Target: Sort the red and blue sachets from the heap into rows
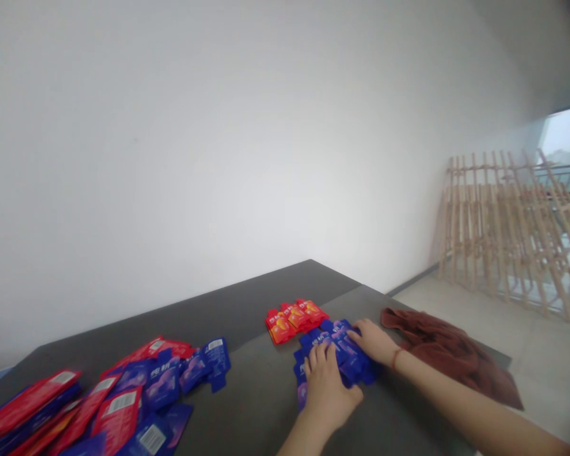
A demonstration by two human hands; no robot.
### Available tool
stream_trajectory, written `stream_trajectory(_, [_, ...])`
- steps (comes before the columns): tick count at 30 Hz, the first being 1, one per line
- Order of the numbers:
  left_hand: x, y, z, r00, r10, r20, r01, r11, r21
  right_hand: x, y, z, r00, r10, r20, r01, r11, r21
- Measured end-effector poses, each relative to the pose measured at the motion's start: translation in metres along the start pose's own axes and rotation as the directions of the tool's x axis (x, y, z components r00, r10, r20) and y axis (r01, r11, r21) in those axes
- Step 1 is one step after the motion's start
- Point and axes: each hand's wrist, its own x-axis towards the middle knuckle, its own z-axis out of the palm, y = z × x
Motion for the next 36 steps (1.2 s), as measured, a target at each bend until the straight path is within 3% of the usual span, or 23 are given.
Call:
stream_trajectory(7, [0.0,0.007,0.009,0.999,-0.007,-0.038,0.008,0.999,0.046,0.004,0.008,-0.006,0.986,-0.161,0.039,0.154,0.978,0.14])
stream_trajectory(11, [0.009,0.018,0.008,0.998,0.014,-0.068,-0.007,0.995,0.103,0.002,0.007,-0.005,0.987,-0.156,0.047,0.147,0.977,0.154])
stream_trajectory(16, [0.009,0.026,0.0,1.0,0.001,-0.005,0.0,0.991,0.131,0.003,0.003,-0.003,0.983,-0.18,0.043,0.173,0.976,0.134])
stream_trajectory(21, [-0.024,-0.002,-0.03,0.999,0.043,-0.022,-0.041,0.995,0.091,0.002,0.005,-0.005,0.982,-0.175,0.076,0.166,0.979,0.121])
stream_trajectory(25, [-0.046,-0.029,-0.042,0.975,-0.06,0.215,0.042,0.995,0.089,-0.001,-0.005,-0.011,0.987,-0.152,0.055,0.146,0.984,0.098])
stream_trajectory(27, [-0.049,-0.035,-0.037,0.968,-0.077,0.239,0.06,0.995,0.076,-0.005,-0.017,-0.014,0.982,-0.175,0.074,0.171,0.983,0.067])
stream_trajectory(30, [-0.043,-0.033,-0.022,0.984,-0.078,0.159,0.071,0.996,0.053,-0.012,-0.034,-0.018,0.958,-0.227,0.173,0.23,0.973,0.006])
stream_trajectory(33, [-0.035,-0.021,-0.005,0.991,-0.085,0.1,0.081,0.996,0.044,-0.016,-0.04,-0.021,0.925,-0.261,0.275,0.278,0.96,-0.025])
stream_trajectory(36, [-0.031,-0.006,0.004,0.993,-0.103,0.049,0.103,0.995,0.008,-0.019,-0.035,-0.022,0.917,-0.281,0.282,0.301,0.953,-0.028])
